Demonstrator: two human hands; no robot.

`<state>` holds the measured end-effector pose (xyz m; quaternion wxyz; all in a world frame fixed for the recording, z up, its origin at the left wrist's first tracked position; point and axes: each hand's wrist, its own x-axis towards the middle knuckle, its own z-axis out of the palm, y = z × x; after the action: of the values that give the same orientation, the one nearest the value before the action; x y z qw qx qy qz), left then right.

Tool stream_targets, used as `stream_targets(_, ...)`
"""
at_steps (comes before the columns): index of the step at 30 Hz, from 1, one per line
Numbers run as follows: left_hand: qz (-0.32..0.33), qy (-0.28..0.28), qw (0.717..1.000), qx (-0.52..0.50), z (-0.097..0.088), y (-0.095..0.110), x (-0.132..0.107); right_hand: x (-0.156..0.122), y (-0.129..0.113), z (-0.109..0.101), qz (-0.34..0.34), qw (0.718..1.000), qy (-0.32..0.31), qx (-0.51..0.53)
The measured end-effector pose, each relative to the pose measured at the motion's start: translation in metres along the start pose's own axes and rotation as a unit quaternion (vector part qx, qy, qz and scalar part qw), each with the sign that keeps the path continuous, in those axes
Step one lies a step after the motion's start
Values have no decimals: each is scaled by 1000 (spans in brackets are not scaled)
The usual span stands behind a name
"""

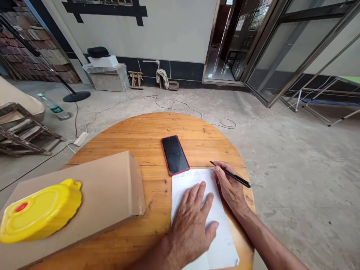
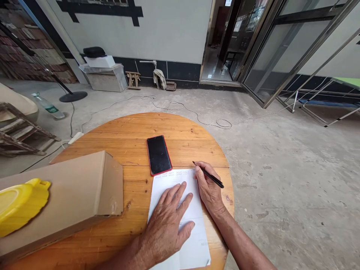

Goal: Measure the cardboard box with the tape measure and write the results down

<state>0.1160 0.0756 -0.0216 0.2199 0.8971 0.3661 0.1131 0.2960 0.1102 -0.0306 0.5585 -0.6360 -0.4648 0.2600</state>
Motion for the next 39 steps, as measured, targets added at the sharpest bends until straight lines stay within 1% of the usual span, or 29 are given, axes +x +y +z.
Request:
stream_targets(5,-4,0,1000,-4,-3,2,1,1,1,1,-98,993,13,-58)
stream_targets(8,-5,6,1000,-2,-4,3,1,2,5,1,-113,992,18,-55)
stream_targets(10,-2,8,1000,3,-4,4,1,3,8,2,-135,988,20,-65)
stream_targets(13,2,7,1000,8,-5,7,1,3,9,3,-199,975,3,-94)
stream_targets(15,1,7,1000,8,-7,11,0,1,7,2,-234,965,-27,-112)
stream_targets(16,-2,6,1000,7,-8,13,-1,0,4,1,-247,958,-45,-136)
stream_targets(17,-6,6,1000,6,-9,16,-2,-1,2,0,-258,947,-69,-181)
stream_targets(20,-18,-4,1000,-2,-12,22,-14,-5,-6,0,-266,891,-133,-344)
stream_targets(21,-23,-12,1000,-4,-12,23,-20,-5,-9,0,-264,877,-145,-376)
stream_targets(23,-39,-29,999,-9,-11,23,-36,-6,-12,3,-265,863,-156,-401)
stream_targets(28,-69,-49,996,-30,-7,16,-77,-4,-13,9,-267,851,-156,-425)
stream_targets(31,-68,-46,996,-33,-3,13,-92,-5,-13,11,-266,849,-149,-433)
stream_targets(35,-68,-18,997,-23,2,13,-101,-6,-12,11,-273,855,-126,-421)
stream_targets(39,-61,0,998,-26,3,14,-104,-12,-7,3,-268,878,-64,-392)
